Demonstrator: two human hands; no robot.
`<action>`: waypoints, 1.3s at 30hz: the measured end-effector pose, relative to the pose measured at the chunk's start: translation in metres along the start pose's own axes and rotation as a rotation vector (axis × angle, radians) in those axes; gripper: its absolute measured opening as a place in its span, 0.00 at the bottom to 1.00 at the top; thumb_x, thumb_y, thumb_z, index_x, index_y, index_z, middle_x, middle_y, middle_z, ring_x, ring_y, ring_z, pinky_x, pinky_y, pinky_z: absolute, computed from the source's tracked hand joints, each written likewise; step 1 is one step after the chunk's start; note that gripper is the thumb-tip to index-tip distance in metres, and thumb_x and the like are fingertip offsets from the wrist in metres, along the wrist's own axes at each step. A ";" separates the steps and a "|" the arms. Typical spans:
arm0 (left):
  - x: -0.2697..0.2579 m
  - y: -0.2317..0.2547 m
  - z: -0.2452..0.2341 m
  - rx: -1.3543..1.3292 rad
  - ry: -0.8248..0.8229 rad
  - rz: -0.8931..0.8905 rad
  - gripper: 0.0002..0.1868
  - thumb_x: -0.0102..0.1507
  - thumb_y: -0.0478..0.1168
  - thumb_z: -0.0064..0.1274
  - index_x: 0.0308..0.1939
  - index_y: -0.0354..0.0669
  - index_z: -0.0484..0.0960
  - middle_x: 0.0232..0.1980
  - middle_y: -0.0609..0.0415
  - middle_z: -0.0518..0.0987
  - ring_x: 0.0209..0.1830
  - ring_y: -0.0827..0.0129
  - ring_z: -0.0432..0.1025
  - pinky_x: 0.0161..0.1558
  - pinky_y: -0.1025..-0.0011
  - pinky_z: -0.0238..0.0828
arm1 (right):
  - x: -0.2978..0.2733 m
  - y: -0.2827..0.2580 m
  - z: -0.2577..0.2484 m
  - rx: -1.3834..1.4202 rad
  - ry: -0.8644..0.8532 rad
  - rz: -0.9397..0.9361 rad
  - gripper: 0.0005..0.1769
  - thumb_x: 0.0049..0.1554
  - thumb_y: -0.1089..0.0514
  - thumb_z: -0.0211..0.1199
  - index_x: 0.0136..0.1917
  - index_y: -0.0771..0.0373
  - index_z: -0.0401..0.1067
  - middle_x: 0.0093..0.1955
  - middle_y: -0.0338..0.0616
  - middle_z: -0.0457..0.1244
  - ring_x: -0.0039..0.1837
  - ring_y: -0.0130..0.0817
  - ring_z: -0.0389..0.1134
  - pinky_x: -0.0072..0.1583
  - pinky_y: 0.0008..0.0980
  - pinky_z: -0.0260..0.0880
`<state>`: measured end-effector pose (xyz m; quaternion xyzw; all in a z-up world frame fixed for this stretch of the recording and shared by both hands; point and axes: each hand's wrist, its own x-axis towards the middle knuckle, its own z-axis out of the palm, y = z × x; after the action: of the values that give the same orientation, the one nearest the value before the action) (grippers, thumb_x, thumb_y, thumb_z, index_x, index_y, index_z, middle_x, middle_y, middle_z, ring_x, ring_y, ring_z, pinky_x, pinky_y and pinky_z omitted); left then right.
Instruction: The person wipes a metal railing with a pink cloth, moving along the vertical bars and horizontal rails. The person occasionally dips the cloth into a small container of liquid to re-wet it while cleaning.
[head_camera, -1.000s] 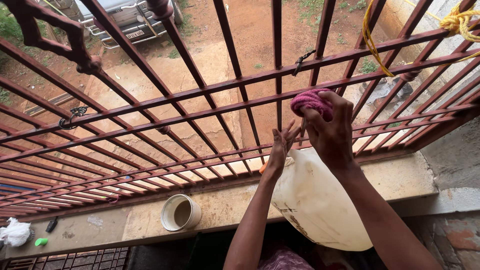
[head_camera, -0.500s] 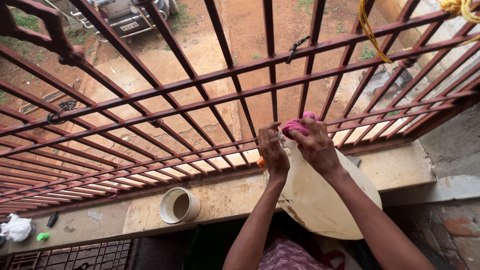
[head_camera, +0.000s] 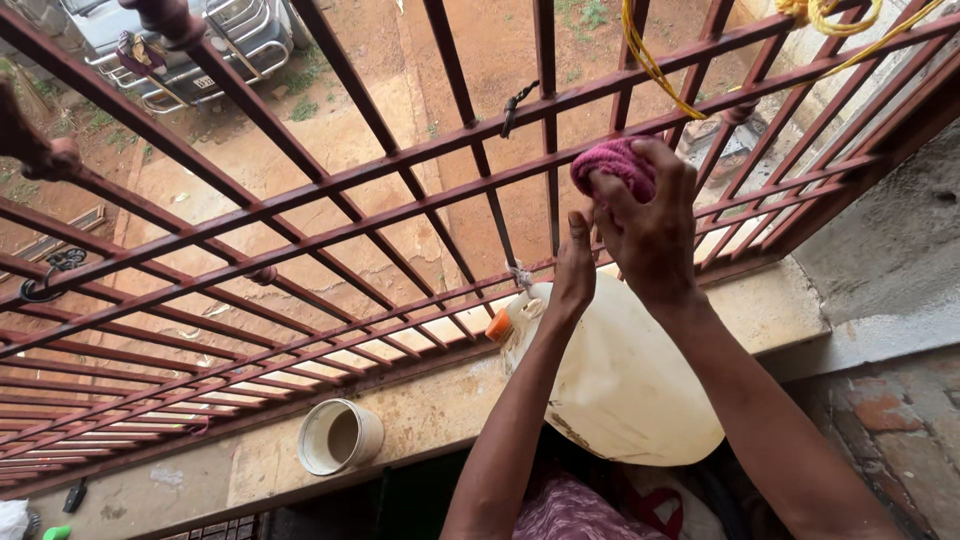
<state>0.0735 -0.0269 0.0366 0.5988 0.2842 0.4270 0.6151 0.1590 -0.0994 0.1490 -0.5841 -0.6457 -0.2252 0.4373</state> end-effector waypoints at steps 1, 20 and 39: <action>0.007 -0.005 -0.004 -0.075 -0.018 -0.002 0.53 0.67 0.75 0.14 0.79 0.37 0.55 0.80 0.39 0.59 0.82 0.53 0.51 0.79 0.59 0.43 | 0.001 0.000 0.004 -0.009 -0.011 0.001 0.23 0.55 0.64 0.73 0.62 0.55 0.74 0.70 0.53 0.54 0.68 0.53 0.57 0.66 0.49 0.65; -0.039 -0.011 -0.002 0.200 0.326 -0.091 0.39 0.73 0.63 0.21 0.66 0.35 0.72 0.63 0.37 0.76 0.67 0.53 0.69 0.67 0.59 0.62 | -0.078 0.036 0.050 0.070 -0.391 0.133 0.20 0.49 0.60 0.71 0.57 0.51 0.76 0.61 0.50 0.59 0.59 0.53 0.64 0.58 0.48 0.72; 0.020 -0.020 0.027 -0.125 -0.171 -0.129 0.56 0.63 0.78 0.11 0.81 0.41 0.49 0.80 0.42 0.61 0.84 0.53 0.47 0.79 0.59 0.36 | -0.011 0.052 -0.007 -0.055 0.005 0.102 0.20 0.55 0.67 0.70 0.61 0.59 0.73 0.69 0.58 0.54 0.71 0.55 0.59 0.68 0.49 0.67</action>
<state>0.1101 -0.0217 0.0231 0.5739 0.2413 0.3510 0.6994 0.2100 -0.1003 0.1319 -0.6274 -0.6076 -0.2217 0.4336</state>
